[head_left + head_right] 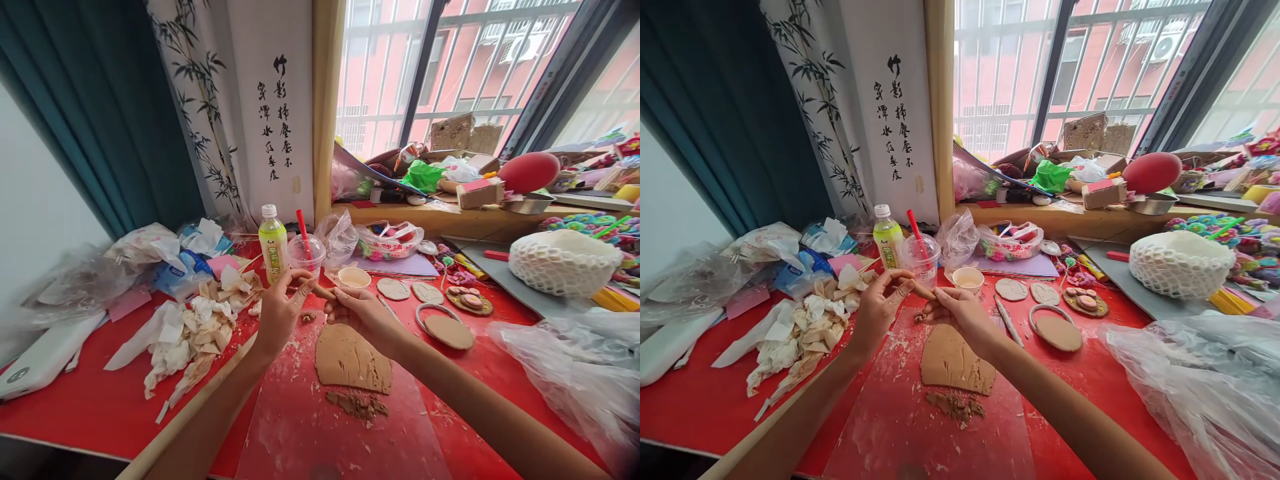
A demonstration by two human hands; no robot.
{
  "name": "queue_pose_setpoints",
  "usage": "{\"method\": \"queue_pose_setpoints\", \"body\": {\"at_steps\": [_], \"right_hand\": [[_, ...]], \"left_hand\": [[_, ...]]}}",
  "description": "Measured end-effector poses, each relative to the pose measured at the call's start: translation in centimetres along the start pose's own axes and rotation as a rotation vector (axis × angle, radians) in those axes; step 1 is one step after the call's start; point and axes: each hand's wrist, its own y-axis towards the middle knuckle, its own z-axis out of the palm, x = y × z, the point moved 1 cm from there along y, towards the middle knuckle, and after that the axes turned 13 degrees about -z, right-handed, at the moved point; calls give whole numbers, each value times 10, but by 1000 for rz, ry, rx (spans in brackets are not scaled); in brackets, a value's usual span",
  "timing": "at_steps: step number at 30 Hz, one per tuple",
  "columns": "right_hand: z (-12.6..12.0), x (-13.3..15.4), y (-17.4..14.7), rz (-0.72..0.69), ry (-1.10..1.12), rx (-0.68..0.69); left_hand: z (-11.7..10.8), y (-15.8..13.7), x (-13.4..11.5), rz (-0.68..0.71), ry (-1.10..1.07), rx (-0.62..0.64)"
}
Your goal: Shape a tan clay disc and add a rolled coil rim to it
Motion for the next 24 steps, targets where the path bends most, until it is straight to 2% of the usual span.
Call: {"method": "queue_pose_setpoints", "body": {"at_steps": [4, 8, 11, 15, 18, 24], "right_hand": [[0, 4, -1, -1, -11, 56], [1, 2, -6, -8, -20, 99], [-1, -2, -13, -24, -47, 92], [-6, -8, -22, -64, -123, 47], [-13, -12, -28, -95, -214, 22], [-19, -15, -35, -144, -375, 4]], "left_hand": [[0, -1, -1, 66, 56, 57], [4, -5, -5, 146, 124, 235], [8, -10, -5, 103, 81, 341], [18, -17, -3, 6, 22, 354], [26, -22, 0, -6, 40, 413], [32, -26, 2, -31, 78, 421]]}}
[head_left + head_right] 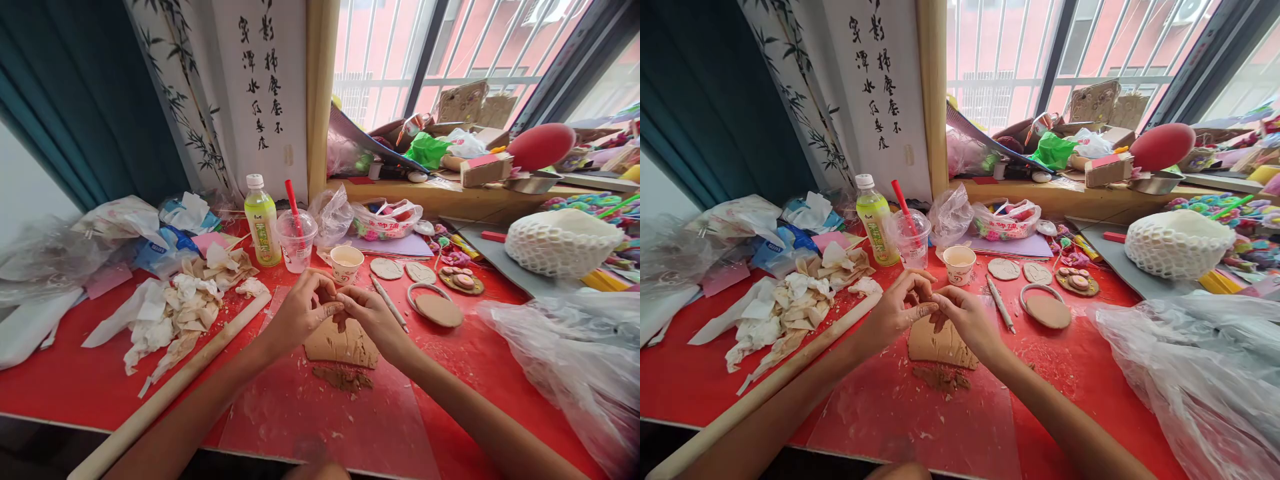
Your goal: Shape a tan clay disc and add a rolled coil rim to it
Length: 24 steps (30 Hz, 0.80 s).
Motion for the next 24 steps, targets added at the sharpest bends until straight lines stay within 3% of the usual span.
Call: {"method": "queue_pose_setpoints", "body": {"at_steps": [18, 24], "right_hand": [[1, -8, -3, -1, -79, -32], [1, -9, -4, 30, 24, -18]], "left_hand": [[3, -2, 4, 12, -20, -41], [4, 3, 10, -54, -237, 77]]}}
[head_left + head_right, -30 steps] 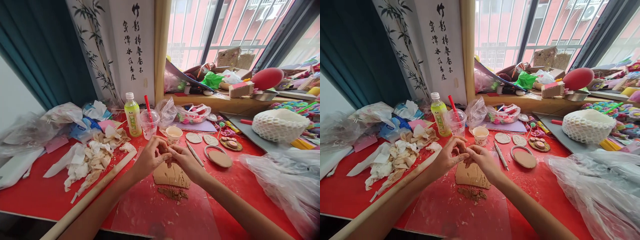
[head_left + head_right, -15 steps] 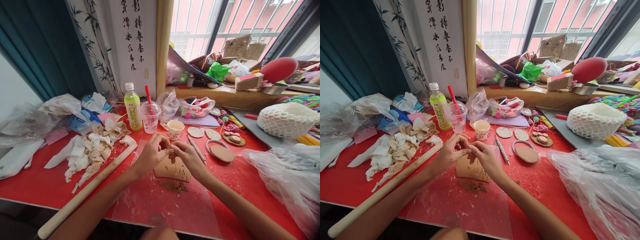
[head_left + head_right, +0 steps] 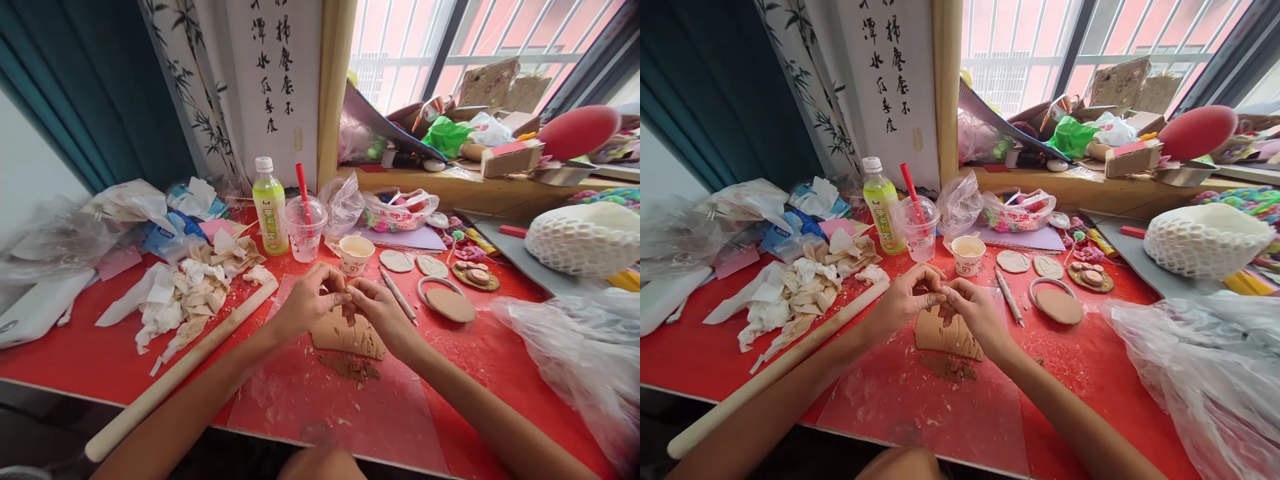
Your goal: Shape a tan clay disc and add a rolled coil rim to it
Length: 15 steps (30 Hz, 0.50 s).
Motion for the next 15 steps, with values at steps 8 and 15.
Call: {"method": "queue_pose_setpoints", "body": {"at_steps": [8, 15], "right_hand": [[-3, 3, 1, 28, 64, -36], [-7, 9, 3, 44, 64, -43]], "left_hand": [[-2, 2, -2, -84, -186, 179], [-8, 1, -1, 80, 187, -128]]}}
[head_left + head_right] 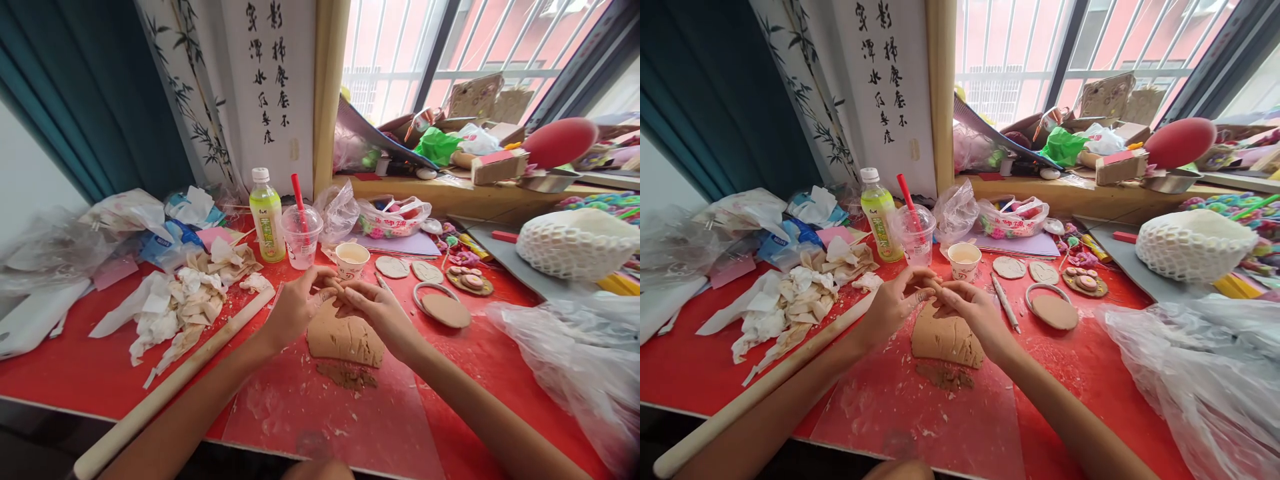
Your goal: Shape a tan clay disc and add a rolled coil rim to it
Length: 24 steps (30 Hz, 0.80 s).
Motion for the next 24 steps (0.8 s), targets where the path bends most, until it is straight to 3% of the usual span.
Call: {"method": "queue_pose_setpoints", "body": {"at_steps": [3, 5, 12, 18, 24], "right_hand": [[0, 1, 0, -17, -23, 11], [0, 0, 0, -32, -41, 0], [1, 5, 0, -85, -109, -2], [-3, 3, 1, -174, -166, -36], [-3, -3, 1, -156, -215, 12]], "left_hand": [[-1, 0, 5, 135, 295, -110], [-2, 0, 10, 177, 375, -140], [0, -1, 18, 251, 408, -199], [-1, 2, 10, 277, 514, -85], [-2, 0, 17, 281, 550, -125]]}}
